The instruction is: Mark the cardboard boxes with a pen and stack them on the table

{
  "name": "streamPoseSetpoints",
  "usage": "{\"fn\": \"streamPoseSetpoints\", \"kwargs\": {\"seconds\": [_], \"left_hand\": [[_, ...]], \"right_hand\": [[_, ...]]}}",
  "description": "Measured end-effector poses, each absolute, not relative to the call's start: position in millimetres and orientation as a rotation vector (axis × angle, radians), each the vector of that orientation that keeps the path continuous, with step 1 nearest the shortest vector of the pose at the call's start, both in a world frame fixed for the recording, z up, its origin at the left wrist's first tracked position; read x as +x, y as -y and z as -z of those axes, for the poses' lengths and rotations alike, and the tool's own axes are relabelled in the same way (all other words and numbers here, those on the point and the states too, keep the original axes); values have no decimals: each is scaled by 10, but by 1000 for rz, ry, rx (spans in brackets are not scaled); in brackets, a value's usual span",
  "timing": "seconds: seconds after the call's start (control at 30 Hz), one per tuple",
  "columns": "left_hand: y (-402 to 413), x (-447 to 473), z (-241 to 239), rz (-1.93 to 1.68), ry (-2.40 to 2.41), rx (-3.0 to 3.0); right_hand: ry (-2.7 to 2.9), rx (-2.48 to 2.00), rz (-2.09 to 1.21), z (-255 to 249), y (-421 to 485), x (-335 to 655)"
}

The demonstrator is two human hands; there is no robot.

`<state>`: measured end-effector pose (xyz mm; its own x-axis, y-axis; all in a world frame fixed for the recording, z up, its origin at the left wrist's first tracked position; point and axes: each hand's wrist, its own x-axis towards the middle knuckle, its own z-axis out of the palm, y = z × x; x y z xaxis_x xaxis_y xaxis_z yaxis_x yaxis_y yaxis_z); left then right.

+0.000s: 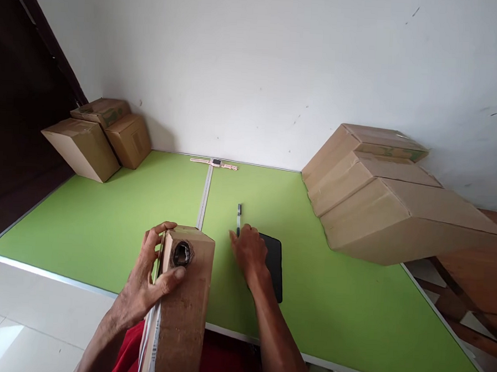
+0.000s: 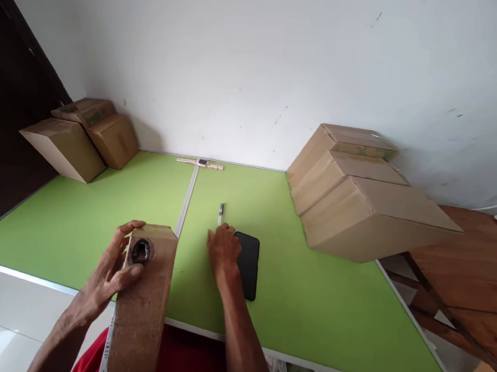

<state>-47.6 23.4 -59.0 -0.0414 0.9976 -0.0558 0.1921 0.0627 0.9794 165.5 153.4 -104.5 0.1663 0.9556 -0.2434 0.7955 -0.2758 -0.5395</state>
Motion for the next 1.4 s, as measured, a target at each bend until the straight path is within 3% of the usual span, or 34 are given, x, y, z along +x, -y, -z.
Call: {"fn": "streamPoseSetpoints", "kwargs": {"seconds": [0.13, 0.3, 0.57, 1.03, 1.4], "left_hand": [[-229, -564, 661, -1067, -1269, 1381], [-240, -626, 728, -1059, -1180, 1421], [-265, -624, 738, -1042, -1128, 1355], [-252, -590, 750, -1056, -1179, 1321], [-226, -572, 703, -1059, -1204, 1287]], "right_hand": [[1619, -2189, -861, 1195, -1668, 1732], [1528, -1845, -1023, 1135, -1550, 1896], [1087, -681, -1184, 540, -642, 1507], [1664, -766, -709, 517, -418, 1331], [1649, -786, -720, 499, -403, 1389]]}}
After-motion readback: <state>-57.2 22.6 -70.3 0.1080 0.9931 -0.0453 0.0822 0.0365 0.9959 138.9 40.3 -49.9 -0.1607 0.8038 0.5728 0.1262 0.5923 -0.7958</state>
